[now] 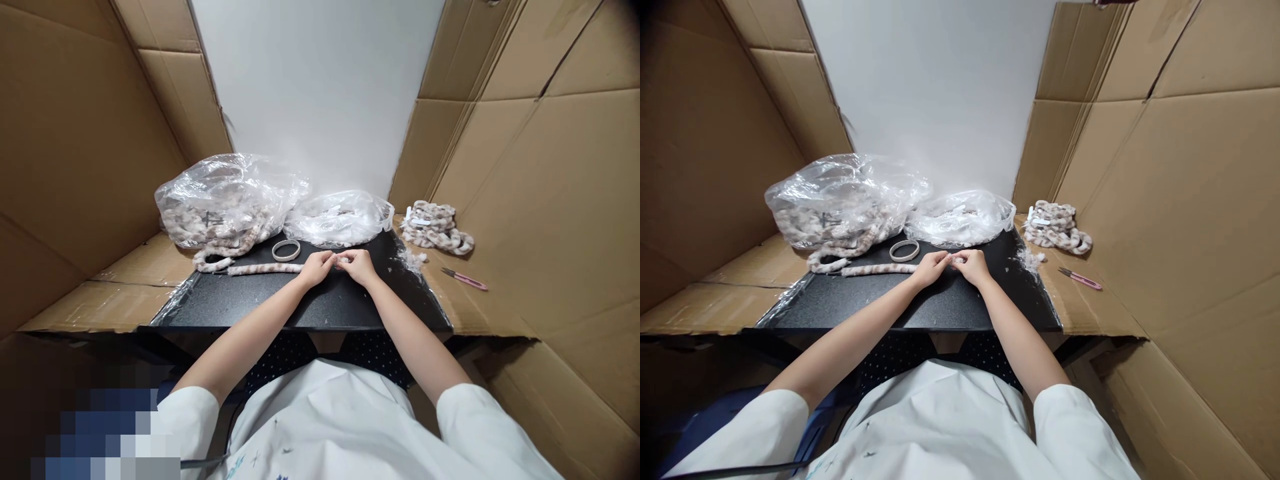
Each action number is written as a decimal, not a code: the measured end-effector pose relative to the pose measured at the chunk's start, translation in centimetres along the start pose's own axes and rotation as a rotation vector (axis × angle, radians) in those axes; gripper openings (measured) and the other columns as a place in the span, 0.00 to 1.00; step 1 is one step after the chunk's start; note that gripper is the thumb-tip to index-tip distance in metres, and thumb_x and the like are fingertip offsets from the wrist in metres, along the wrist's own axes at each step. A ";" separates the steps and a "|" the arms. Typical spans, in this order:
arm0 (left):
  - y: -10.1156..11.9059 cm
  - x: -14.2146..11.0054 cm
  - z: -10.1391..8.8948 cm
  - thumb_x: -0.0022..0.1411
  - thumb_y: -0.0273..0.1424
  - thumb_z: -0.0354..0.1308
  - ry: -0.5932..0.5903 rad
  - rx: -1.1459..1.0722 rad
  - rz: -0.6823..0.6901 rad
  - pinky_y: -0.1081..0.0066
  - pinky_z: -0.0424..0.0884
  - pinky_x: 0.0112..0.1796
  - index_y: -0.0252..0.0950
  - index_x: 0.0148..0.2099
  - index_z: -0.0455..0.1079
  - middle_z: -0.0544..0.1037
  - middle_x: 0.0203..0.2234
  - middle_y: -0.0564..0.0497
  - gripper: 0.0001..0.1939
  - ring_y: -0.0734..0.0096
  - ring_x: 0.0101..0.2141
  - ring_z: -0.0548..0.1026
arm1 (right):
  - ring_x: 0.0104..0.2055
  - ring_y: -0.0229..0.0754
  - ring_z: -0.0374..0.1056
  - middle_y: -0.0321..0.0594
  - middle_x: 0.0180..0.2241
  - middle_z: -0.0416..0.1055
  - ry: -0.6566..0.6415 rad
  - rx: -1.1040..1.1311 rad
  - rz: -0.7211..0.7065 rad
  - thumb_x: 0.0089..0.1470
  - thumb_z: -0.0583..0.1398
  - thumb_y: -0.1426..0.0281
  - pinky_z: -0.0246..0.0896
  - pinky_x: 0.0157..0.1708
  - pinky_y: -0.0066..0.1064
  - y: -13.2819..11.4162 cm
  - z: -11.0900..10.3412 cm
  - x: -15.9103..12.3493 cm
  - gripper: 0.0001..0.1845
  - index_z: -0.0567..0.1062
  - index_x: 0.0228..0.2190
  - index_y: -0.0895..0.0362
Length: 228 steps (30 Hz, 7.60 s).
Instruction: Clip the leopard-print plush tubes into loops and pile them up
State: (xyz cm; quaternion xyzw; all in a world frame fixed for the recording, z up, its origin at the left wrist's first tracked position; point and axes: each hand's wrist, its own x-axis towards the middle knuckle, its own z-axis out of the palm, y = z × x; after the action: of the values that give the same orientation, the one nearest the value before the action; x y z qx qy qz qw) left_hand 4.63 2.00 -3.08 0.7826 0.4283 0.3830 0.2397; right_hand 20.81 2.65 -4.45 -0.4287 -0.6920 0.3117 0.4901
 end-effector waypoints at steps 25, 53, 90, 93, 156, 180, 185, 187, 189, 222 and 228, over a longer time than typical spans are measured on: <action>-0.2 0.3 0.3 0.61 0.39 0.49 0.165 -0.112 -0.099 0.73 0.53 0.26 0.33 0.24 0.66 0.63 0.16 0.56 0.18 0.75 0.22 0.60 | 0.32 0.44 0.75 0.44 0.33 0.79 0.120 -0.076 -0.131 0.44 0.66 0.68 0.73 0.33 0.33 -2.2 -0.8 -0.1 0.12 0.81 0.35 0.57; -1.1 0.4 0.5 0.62 0.48 0.48 0.066 -0.231 -0.017 0.71 0.64 0.33 0.33 0.28 0.68 0.73 0.23 0.51 0.24 0.69 0.28 0.69 | 0.31 0.43 0.77 0.40 0.29 0.79 0.145 0.076 -0.105 0.46 0.62 0.71 0.74 0.34 0.32 -1.2 1.1 -0.2 0.09 0.77 0.34 0.56; -1.3 0.8 0.8 0.63 0.48 0.48 0.170 -0.244 -0.006 0.71 0.62 0.31 0.36 0.25 0.63 0.68 0.20 0.53 0.23 0.70 0.26 0.66 | 0.31 0.46 0.77 0.41 0.28 0.79 0.227 0.024 -0.117 0.46 0.65 0.65 0.75 0.35 0.36 -2.2 1.3 -0.4 0.06 0.77 0.26 0.55; -1.5 0.8 0.9 0.63 0.48 0.48 0.145 -0.303 -0.012 0.70 0.64 0.33 0.35 0.26 0.65 0.70 0.22 0.52 0.23 0.69 0.27 0.68 | 0.31 0.45 0.77 0.41 0.29 0.79 0.232 -0.021 -0.141 0.47 0.64 0.66 0.74 0.37 0.36 -2.3 1.4 -0.6 0.05 0.77 0.27 0.55; -0.9 0.6 0.6 0.62 0.48 0.49 0.175 -0.197 0.017 0.72 0.54 0.27 0.36 0.25 0.58 0.58 0.18 0.56 0.22 0.74 0.22 0.58 | 0.27 0.42 0.71 0.40 0.24 0.75 0.184 -0.088 -0.169 0.45 0.63 0.64 0.68 0.32 0.34 -2.0 0.4 0.0 0.08 0.74 0.23 0.55; 0.7 0.5 -4.0 0.66 0.46 0.42 0.141 0.608 -0.311 0.68 0.56 0.29 0.35 0.30 0.77 0.80 0.27 0.41 0.28 0.57 0.33 0.76 | 0.27 0.41 0.68 0.35 0.20 0.72 0.004 0.412 0.191 0.26 0.74 0.57 0.64 0.36 0.37 -1.9 0.0 0.7 0.20 0.74 0.17 0.56; 0.4 0.6 -4.4 0.66 0.42 0.44 0.213 0.693 -0.401 0.65 0.62 0.35 0.34 0.30 0.77 0.80 0.31 0.39 0.25 0.53 0.37 0.76 | 0.25 0.39 0.67 0.34 0.19 0.72 0.016 0.417 0.209 0.25 0.74 0.57 0.63 0.35 0.36 -2.1 -0.1 0.8 0.20 0.74 0.17 0.56; 0.4 0.5 -4.3 0.66 0.40 0.45 0.270 0.700 -0.348 0.62 0.63 0.40 0.34 0.31 0.75 0.80 0.31 0.40 0.22 0.54 0.38 0.76 | 0.25 0.39 0.66 0.34 0.19 0.72 0.025 0.430 0.215 0.25 0.74 0.58 0.63 0.34 0.36 -2.2 -0.1 0.7 0.20 0.74 0.17 0.56; 0.5 0.3 -3.9 0.66 0.39 0.47 0.244 0.617 -0.165 0.62 0.63 0.43 0.34 0.37 0.74 0.80 0.34 0.42 0.18 0.56 0.40 0.75 | 0.25 0.39 0.67 0.34 0.19 0.72 0.039 0.447 0.219 0.25 0.74 0.58 0.63 0.35 0.36 -2.2 0.0 0.7 0.20 0.74 0.17 0.56; 0.0 0.1 -2.8 0.68 0.36 0.44 0.033 0.247 0.048 0.73 0.54 0.28 0.37 0.25 0.58 0.65 0.19 0.54 0.18 0.72 0.24 0.64 | 0.31 0.41 0.72 0.37 0.28 0.76 0.004 0.453 0.146 0.26 0.73 0.58 0.69 0.39 0.37 -1.7 0.9 0.7 0.24 0.77 0.29 0.56; 0.1 0.1 -2.6 0.67 0.37 0.44 0.035 0.295 0.012 0.72 0.54 0.28 0.37 0.26 0.60 0.66 0.18 0.53 0.17 0.71 0.23 0.64 | 0.32 0.45 0.72 0.41 0.29 0.77 0.082 0.401 0.144 0.30 0.71 0.54 0.70 0.39 0.41 -0.9 0.7 1.0 0.23 0.78 0.27 0.56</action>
State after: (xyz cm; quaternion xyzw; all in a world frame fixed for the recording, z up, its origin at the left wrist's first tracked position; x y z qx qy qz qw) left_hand 2.58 2.13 -1.41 0.8050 0.4796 0.3308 0.1123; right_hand 19.77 3.10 -3.52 -0.3833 -0.5630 0.4599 0.5697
